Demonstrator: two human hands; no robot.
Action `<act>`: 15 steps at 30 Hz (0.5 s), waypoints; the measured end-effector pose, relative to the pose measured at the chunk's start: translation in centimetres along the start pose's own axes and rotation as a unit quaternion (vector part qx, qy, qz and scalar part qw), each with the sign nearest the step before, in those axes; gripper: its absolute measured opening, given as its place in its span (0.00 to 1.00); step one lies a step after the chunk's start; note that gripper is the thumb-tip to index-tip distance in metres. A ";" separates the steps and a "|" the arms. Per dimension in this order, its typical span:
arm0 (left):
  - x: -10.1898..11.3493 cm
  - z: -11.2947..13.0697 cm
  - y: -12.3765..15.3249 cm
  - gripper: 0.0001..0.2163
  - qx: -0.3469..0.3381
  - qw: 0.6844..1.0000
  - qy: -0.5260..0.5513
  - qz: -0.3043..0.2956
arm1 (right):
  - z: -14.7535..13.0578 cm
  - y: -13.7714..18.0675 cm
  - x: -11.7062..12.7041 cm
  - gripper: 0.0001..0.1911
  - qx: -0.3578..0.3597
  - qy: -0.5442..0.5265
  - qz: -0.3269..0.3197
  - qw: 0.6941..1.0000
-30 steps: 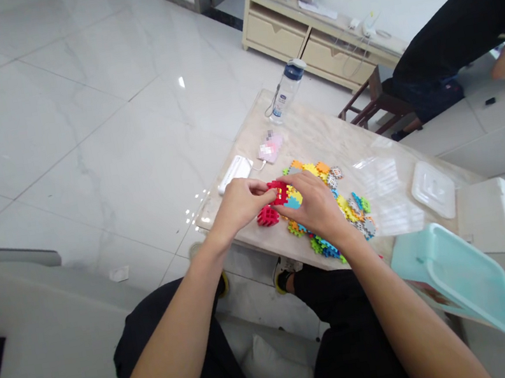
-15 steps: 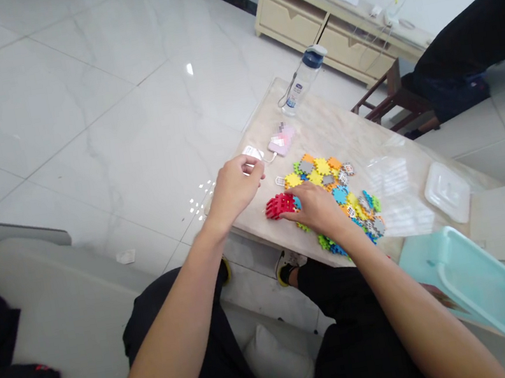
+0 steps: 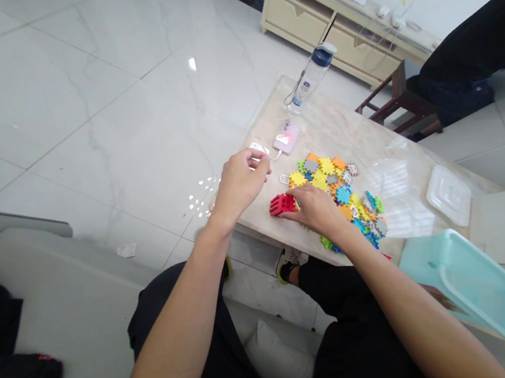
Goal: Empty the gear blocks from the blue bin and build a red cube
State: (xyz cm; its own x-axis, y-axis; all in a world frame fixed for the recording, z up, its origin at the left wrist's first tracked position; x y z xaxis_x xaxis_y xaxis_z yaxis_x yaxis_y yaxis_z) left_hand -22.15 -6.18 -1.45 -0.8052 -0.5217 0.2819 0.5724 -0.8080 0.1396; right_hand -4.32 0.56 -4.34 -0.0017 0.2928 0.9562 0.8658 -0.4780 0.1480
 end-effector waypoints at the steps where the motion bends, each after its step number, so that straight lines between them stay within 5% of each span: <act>1: 0.0 0.1 0.0 0.07 0.000 1.000 0.001 0.000 | 0.0 0.0 0.0 0.20 -0.004 -0.002 -0.003 1.000; 15: 0.0 0.3 0.2 0.08 0.002 1.000 0.009 -0.006 | -0.1 0.0 -0.2 0.18 -0.039 0.025 -0.021 0.999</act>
State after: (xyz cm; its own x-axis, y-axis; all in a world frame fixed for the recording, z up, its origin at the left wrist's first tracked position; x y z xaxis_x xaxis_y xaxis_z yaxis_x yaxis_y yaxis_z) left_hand -21.98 -6.27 -1.13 -0.8143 -0.5179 0.2622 0.5640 -0.8127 0.1462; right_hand -4.35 0.44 -4.49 -0.0633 0.2736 0.9598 0.8233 -0.5292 0.2052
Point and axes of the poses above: each hand's wrist, its own y-axis away from the middle knuckle, its own x-axis out of the back of the hand, z = x × y, the point moved 9 cm from there along -y, towards the middle knuckle, and after that the axes turned 7 degrees about -y, right-handed, at the moved point
